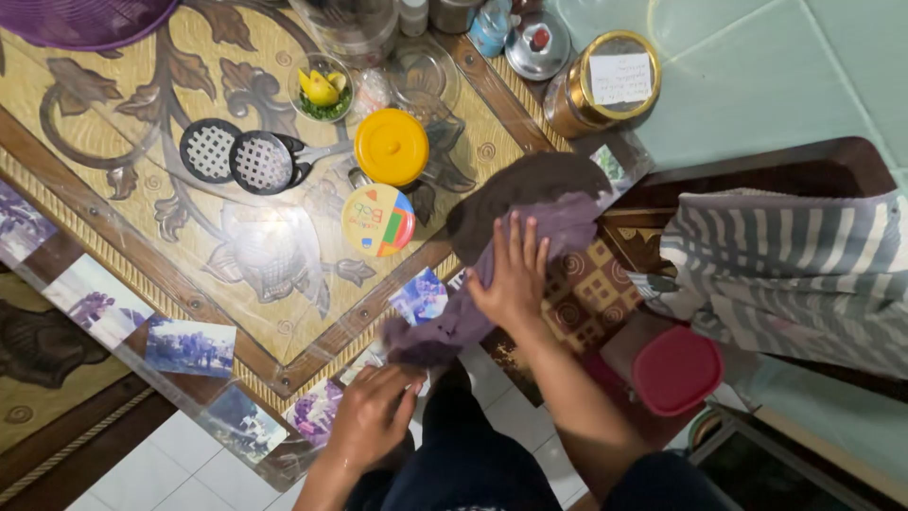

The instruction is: The person wipes a glass-topped table with a purple cloth, moving items like a yellow-lidded jar and a purple basket aside to clean underneath. The person then folds the cloth and places it on a nearby counter.

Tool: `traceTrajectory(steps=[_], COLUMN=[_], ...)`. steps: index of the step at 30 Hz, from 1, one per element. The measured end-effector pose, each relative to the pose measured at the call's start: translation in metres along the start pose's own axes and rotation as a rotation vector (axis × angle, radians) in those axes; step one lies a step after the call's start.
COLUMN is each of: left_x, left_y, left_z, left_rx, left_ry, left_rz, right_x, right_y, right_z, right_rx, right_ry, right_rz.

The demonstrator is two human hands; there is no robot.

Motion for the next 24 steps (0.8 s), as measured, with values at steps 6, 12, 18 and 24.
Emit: traceTrajectory(steps=[6,12,18,24], left_x=[0.009,-0.004,-0.013,-0.008], left_y=[0.006,0.001,0.004,0.01], left_z=[-0.005,-0.017,-0.019,-0.002], left_rx=[0.005,0.002,0.001,-0.032], left_ry=[0.047,0.045,0.039,0.025], left_rz=[0.007,0.025,-0.015,-0.004], right_x=[0.062,0.096,0.036,0.044], right_y=[0.097,0.14,0.088,0.074], right_z=[0.061,0.103,0.036,0.036], right_rx=[-0.362,-0.429,-0.441,-0.185], right_ry=[0.027,0.079,-0.328,0.046], right_rz=[0.018,-0.179,-0.089,-0.08])
Point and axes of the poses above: each hand's wrist, its own z-axis towards the middle knuckle, its own x-axis out of the back of the hand, y = z × x, the point moved 8 cm from there along z, towards the middle knuckle, and after that the axes turned 11 degrees about -y, right-handed, at the moved point
